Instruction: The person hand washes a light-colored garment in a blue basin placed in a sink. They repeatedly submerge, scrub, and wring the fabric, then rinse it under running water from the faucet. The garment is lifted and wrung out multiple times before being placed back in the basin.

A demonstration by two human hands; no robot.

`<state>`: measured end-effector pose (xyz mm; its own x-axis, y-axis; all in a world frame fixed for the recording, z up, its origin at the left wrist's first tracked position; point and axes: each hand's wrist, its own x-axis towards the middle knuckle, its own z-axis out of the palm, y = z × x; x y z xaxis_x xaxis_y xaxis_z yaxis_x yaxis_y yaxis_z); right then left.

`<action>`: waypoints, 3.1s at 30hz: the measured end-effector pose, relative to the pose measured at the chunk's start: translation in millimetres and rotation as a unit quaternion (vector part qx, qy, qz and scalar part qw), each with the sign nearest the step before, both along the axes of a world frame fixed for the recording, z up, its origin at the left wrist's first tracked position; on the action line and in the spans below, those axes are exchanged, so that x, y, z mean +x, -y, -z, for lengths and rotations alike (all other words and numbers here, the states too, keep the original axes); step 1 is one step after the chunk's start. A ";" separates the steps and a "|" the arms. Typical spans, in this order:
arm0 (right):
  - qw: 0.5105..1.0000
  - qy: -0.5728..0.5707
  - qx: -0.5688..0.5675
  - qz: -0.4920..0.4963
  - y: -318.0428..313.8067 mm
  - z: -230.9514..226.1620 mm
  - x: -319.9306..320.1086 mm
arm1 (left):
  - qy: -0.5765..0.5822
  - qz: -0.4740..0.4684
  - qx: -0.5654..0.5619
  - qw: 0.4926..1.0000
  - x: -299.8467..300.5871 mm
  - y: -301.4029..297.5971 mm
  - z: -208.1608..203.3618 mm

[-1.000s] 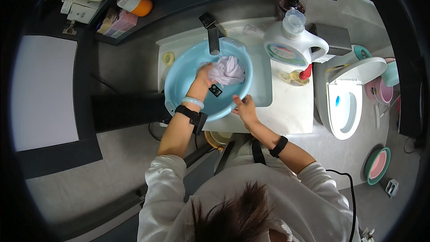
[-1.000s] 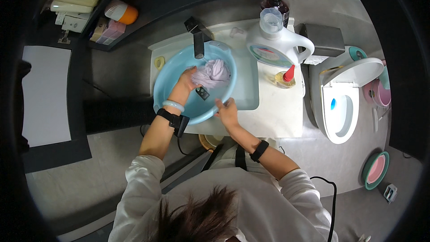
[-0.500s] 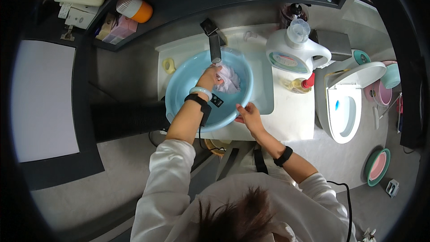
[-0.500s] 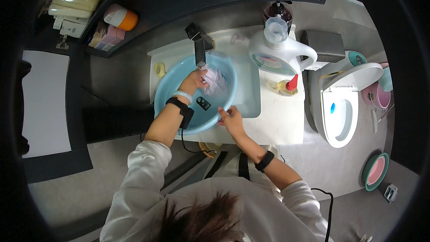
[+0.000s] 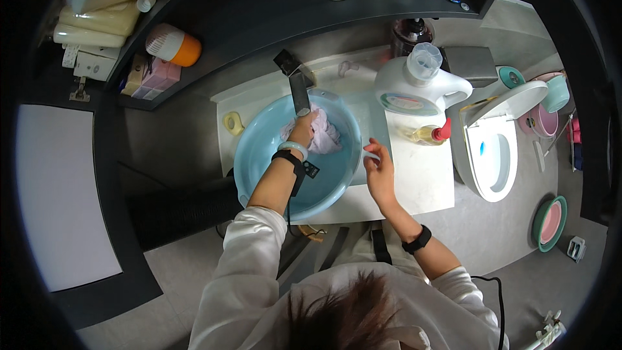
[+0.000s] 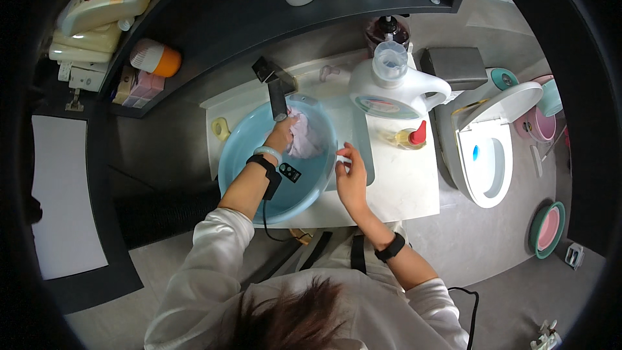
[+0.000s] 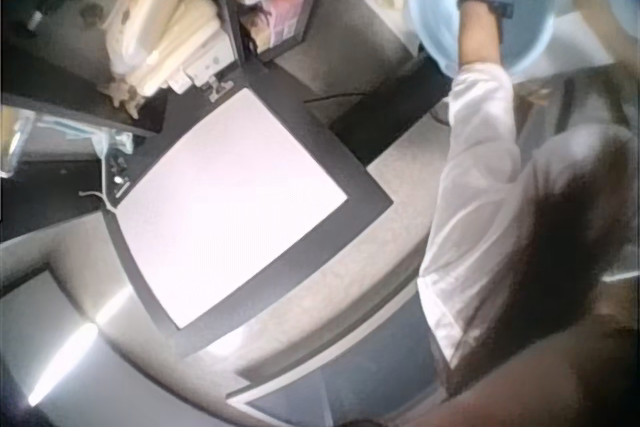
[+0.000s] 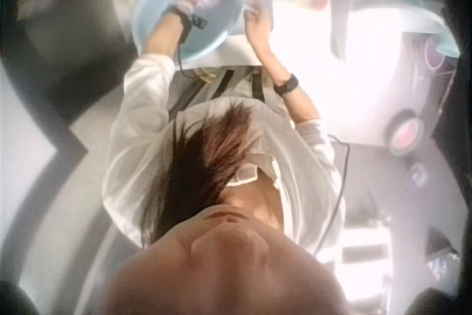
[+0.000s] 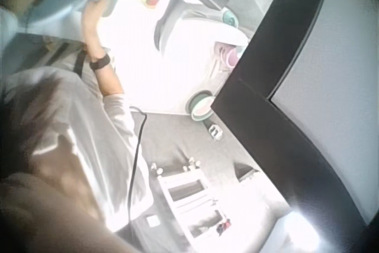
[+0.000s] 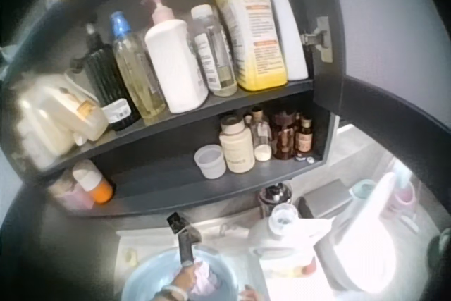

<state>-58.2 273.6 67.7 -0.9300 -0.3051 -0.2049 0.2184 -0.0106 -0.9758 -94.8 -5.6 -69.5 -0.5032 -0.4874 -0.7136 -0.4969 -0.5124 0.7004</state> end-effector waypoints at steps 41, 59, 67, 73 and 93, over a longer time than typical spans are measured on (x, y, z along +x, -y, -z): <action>0.894 0.228 -0.075 -0.378 160.2 43.3 -50.2 | 0.021 -0.109 0.184 0.977 93.4 -28.1 -138.6; 0.903 -0.318 0.166 -0.235 141.8 -29.0 36.6 | -0.156 -0.050 0.253 0.954 121.6 -18.9 -82.3; 0.864 -0.297 0.386 -0.131 143.2 -4.0 -18.7 | -0.053 -0.033 0.235 0.970 93.8 -29.7 -88.7; 0.918 -0.235 0.210 -0.242 120.9 -15.0 -34.8 | 0.155 0.137 0.069 0.976 86.7 -0.4 -100.9; 0.954 -0.063 0.083 -0.280 43.5 -42.4 10.1 | 0.015 0.103 0.141 0.985 24.4 8.5 -13.1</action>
<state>-48.1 230.1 110.1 -0.6508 -0.7347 -0.1915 0.0253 0.2311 -0.9726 -70.5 -14.1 -56.3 -0.5472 -0.1576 -0.8220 -0.6286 -0.5711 0.5279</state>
